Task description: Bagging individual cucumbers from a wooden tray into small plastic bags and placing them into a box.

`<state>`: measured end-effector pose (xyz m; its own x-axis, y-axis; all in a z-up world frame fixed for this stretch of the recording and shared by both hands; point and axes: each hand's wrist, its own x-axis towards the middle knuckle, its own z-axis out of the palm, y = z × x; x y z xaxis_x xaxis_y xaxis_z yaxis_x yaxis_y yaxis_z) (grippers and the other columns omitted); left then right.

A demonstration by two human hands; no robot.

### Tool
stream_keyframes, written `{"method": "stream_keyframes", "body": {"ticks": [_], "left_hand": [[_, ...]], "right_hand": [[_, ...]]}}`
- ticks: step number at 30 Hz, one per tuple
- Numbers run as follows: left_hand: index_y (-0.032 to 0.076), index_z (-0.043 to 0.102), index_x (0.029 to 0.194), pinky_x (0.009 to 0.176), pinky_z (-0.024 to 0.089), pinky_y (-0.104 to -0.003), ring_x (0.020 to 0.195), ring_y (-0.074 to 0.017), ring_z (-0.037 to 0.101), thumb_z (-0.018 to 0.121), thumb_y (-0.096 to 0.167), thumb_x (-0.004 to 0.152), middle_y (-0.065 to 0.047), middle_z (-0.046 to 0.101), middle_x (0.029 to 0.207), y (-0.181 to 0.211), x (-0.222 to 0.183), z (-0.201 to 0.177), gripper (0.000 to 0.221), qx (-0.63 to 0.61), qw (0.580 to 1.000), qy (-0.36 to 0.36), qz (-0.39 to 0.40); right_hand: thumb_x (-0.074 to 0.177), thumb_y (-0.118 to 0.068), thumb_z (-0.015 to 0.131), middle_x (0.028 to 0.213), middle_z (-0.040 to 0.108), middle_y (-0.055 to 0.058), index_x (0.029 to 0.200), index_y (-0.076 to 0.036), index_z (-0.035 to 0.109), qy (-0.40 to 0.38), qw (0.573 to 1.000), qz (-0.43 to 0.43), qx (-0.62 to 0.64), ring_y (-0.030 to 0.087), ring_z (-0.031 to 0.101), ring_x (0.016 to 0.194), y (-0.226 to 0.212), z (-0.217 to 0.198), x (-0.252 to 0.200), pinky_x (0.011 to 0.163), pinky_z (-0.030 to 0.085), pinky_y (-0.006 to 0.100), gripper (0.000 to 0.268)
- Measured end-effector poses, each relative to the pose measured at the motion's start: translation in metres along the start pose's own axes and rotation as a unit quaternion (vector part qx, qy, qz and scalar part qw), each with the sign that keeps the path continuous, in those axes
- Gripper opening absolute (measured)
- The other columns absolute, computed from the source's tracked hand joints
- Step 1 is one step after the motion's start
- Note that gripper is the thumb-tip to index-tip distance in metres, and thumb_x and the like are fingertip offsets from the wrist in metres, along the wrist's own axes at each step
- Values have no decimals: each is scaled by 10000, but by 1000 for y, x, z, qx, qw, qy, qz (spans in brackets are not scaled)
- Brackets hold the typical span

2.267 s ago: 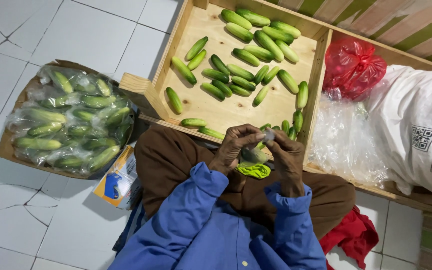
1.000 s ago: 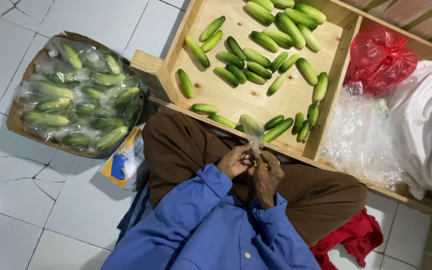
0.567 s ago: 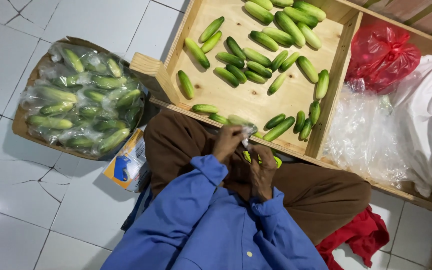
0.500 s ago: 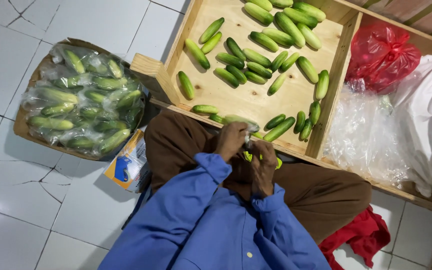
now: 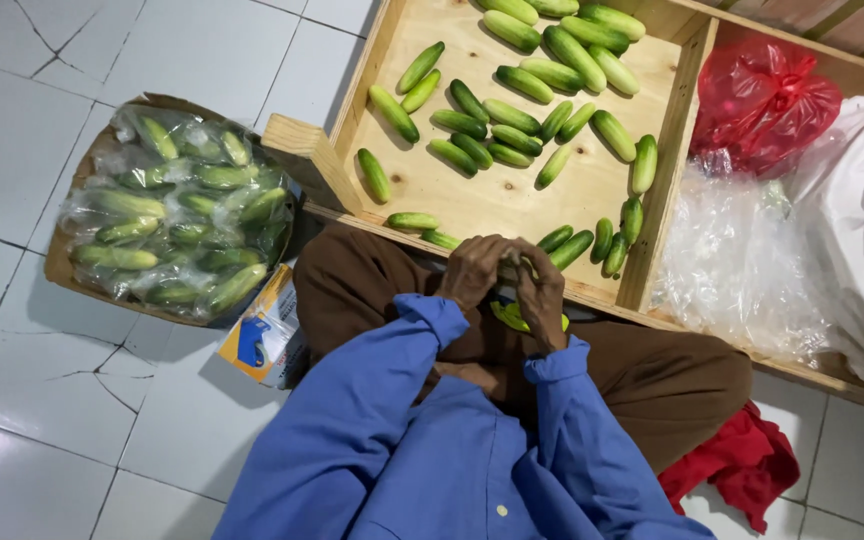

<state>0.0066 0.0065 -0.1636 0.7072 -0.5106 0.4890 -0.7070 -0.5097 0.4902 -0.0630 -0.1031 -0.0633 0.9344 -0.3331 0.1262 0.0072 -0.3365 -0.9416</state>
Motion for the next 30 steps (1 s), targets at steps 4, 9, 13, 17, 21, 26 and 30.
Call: {"method": "stream_keyframes", "body": {"ticks": [4, 9, 13, 17, 21, 26, 30], "left_hand": [[108, 742, 1112, 851, 600, -384, 966, -343, 725, 628, 12, 994, -105, 734, 1056, -7, -15, 25, 190, -218, 960, 67, -163], [154, 811, 1107, 990, 548, -418, 1122, -309, 700, 715, 49, 950, -110, 764, 1078, -11, -23, 28, 211, -406, 867, 72, -280], [130, 789, 1076, 903, 571, -347, 985, -167, 707, 795, 83, 903, -79, 773, 972, -16, -20, 33, 179, -429, 841, 92, -315], [90, 791, 957, 745, 576, -284, 822, -99, 671, 807, 75, 876, -79, 755, 835, -23, -21, 35, 85, -448, 823, 116, -328], [44, 759, 951, 691, 588, -285, 741, -126, 702, 842, 89, 838, -95, 734, 793, -27, -19, 38, 147, -479, 798, 132, -341], [82, 805, 1005, 761, 594, -334, 876, -199, 717, 828, 145, 883, -132, 762, 953, -11, -16, 20, 139, -407, 854, 134, -296], [33, 783, 1123, 836, 610, -445, 933, -341, 723, 832, 131, 882, -172, 713, 1121, -4, -20, 19, 265, -327, 914, 134, -201]], "right_hand": [[1003, -128, 667, 1029, 754, 131, 1100, -145, 737, 15, 997, 69, 38, 272, 717, 1059, 71, 9, 9, 944, 537, 450, 121], [906, -128, 823, 853, 742, 127, 1198, -67, 617, 59, 987, 110, 102, 162, 704, 776, 73, 11, 13, 738, 561, 316, 362], [901, -140, 824, 851, 757, 107, 1069, -103, 733, 53, 989, 115, 74, 145, 713, 802, 75, 7, 18, 710, 559, 313, 194], [920, -148, 801, 1170, 730, 189, 1033, -61, 799, -22, 997, 57, 40, 318, 688, 1100, 49, 0, 12, 975, 527, 434, 143], [889, -88, 797, 1393, 612, 261, 1043, 22, 771, -69, 997, 9, 18, 475, 611, 1223, 55, -5, 9, 1050, 475, 568, 191], [917, -98, 770, 1226, 638, 208, 1170, 26, 700, -54, 997, 16, 47, 401, 622, 1154, 78, 0, 18, 1040, 484, 512, 290], [921, -146, 755, 1381, 587, 248, 900, 26, 751, -78, 992, 76, 67, 454, 453, 1396, 63, -6, 19, 1178, 315, 567, 173]]}}
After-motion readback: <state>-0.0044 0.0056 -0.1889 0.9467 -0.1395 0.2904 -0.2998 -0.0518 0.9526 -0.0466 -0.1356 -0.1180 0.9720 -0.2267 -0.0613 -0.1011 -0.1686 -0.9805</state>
